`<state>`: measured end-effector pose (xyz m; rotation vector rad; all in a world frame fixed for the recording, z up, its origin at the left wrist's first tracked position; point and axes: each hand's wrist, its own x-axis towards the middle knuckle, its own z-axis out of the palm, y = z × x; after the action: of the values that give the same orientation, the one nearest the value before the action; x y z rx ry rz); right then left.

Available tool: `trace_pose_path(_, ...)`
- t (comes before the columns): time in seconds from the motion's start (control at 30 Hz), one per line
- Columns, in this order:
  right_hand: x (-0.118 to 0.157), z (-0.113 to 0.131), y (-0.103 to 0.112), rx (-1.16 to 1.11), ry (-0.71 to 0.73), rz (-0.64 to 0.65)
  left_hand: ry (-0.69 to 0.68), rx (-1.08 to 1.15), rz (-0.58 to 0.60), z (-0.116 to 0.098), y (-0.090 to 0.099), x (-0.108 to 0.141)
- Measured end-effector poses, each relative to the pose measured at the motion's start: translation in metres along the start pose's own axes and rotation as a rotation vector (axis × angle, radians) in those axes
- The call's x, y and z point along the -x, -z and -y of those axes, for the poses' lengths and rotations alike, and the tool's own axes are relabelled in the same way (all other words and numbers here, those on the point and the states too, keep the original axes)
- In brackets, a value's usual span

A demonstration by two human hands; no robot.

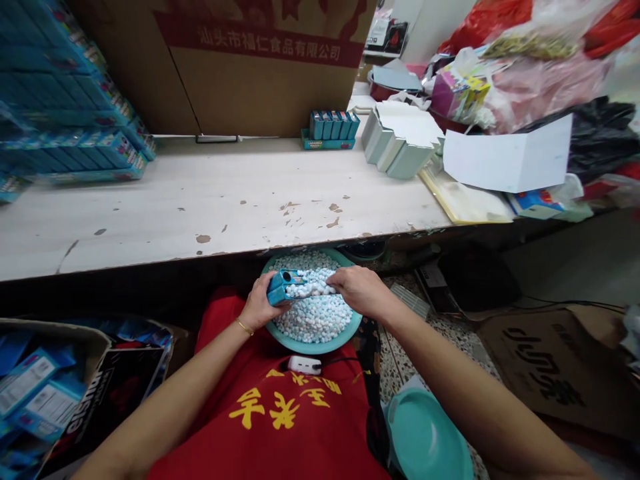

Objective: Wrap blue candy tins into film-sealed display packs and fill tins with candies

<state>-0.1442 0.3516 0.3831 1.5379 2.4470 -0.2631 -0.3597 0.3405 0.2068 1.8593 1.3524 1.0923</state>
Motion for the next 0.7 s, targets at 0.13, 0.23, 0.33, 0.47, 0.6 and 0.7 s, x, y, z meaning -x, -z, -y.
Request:
trace_pose_path(0.13, -0.004, 0.018, 0.020, 0.149, -0.012, 0.063, -0.008, -0.034, 0.000, 0.002, 0.001, 0.000)
trace_pose_path(0.23, -0.009, 0.030, 0.028, 0.194, -0.004, 0.061, -0.016, -0.046, -0.004, 0.001, 0.002, -0.001)
trace_pose_path(0.33, -0.010, 0.034, 0.033, 0.209, 0.009, 0.068, -0.029, -0.047, -0.007, -0.001, 0.002, -0.003)
trace_pose_path(0.47, 0.007, 0.007, 0.029, 0.204, 0.011, 0.005, 0.005, 0.018, 0.013, -0.001, 0.002, -0.002)
trace_pose_path(0.6, 0.032, -0.048, -0.016, 0.189, -0.116, -0.037, 0.085, 0.142, 0.024, 0.005, 0.005, 0.001)
trace_pose_path(0.7, 0.030, -0.065, -0.075, 0.133, -0.175, -0.005, 0.134, 0.223, 0.032, 0.010, 0.003, 0.002)
